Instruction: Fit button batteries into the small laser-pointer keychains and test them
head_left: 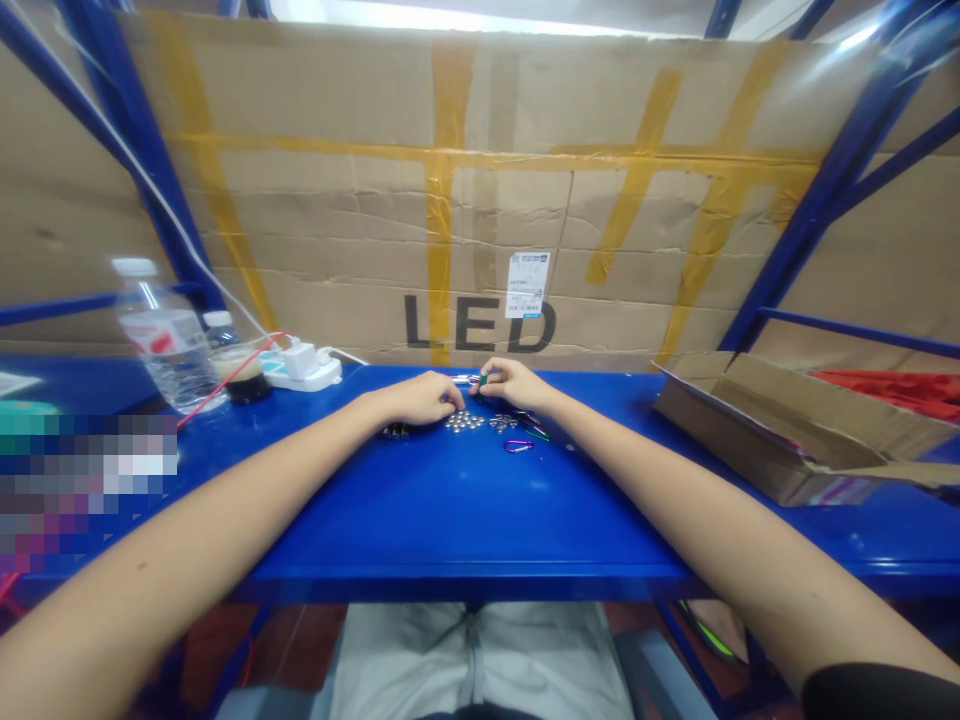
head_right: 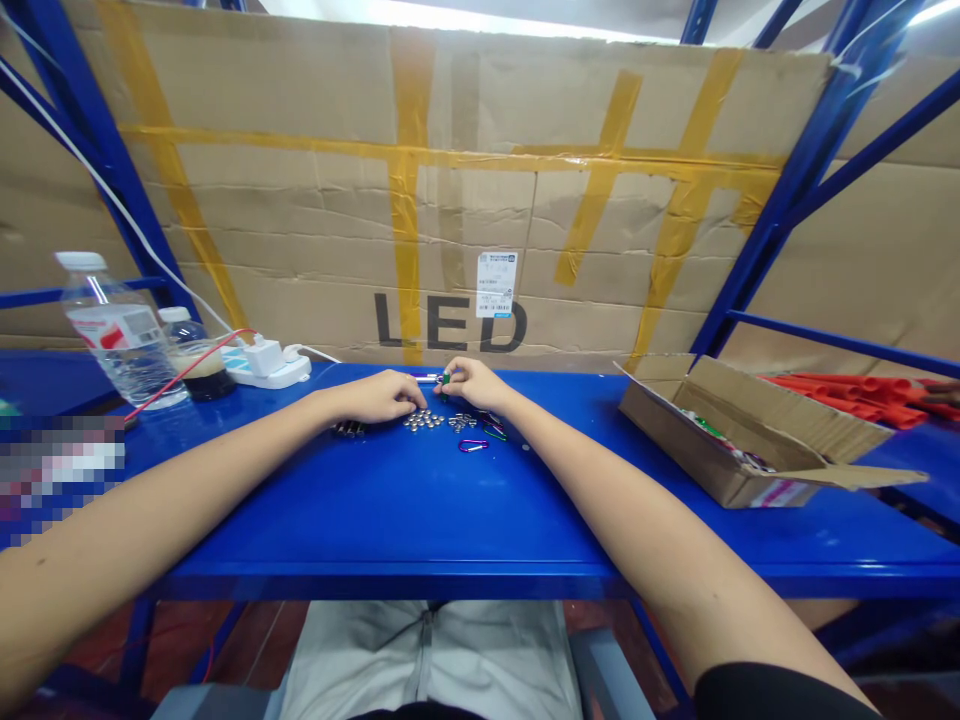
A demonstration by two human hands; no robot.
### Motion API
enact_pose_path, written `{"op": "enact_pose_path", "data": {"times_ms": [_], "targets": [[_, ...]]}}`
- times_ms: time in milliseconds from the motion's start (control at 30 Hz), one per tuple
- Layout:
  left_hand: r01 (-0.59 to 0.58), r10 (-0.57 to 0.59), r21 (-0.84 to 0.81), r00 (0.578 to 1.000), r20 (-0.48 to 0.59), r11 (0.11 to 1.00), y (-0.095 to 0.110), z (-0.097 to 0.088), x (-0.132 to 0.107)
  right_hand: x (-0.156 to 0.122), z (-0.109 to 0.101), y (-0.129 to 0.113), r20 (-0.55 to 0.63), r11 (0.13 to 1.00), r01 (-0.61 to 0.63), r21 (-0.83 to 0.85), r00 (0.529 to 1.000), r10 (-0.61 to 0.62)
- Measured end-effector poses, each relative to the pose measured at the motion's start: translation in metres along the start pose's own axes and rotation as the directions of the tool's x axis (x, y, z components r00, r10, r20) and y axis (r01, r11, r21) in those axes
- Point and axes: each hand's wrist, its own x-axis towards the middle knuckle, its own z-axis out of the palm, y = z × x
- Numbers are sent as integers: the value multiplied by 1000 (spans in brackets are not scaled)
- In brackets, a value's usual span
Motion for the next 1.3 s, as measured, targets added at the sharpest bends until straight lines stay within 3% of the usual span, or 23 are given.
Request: {"op": "enact_pose_path", "data": {"times_ms": [167,300,433,700,867,1133,1300], "targets": [[-10,9,-49,1000,-23,999,-4,4,3,-3,4,-4,129,979,132,-154,985,-112],[-21,16,-68,997,-70,997,-7,10,7,-4,6,-6,187,958,161,-237,975,-118],[-28,21,-84,996,-81,996,-5,10,8,-3,6,-6,192,962,159,-223,974,-116],[92,-94,-121,995,-18,988,5,6,6,-3,4,-6,183,969,145,-198,977,-109],[41,-45,-39,994,-95,998,3,8,6,-4,2,-6,190,968,140,-210,977,-100],[5,-3,28,997,-81,1000,7,5,3,-3,3,-5,196,968,143,-207,975,-102],[-51,57,40,987,-149,998,6,6,3,-3,2,-5,194,964,155,-214,974,-114]]}}
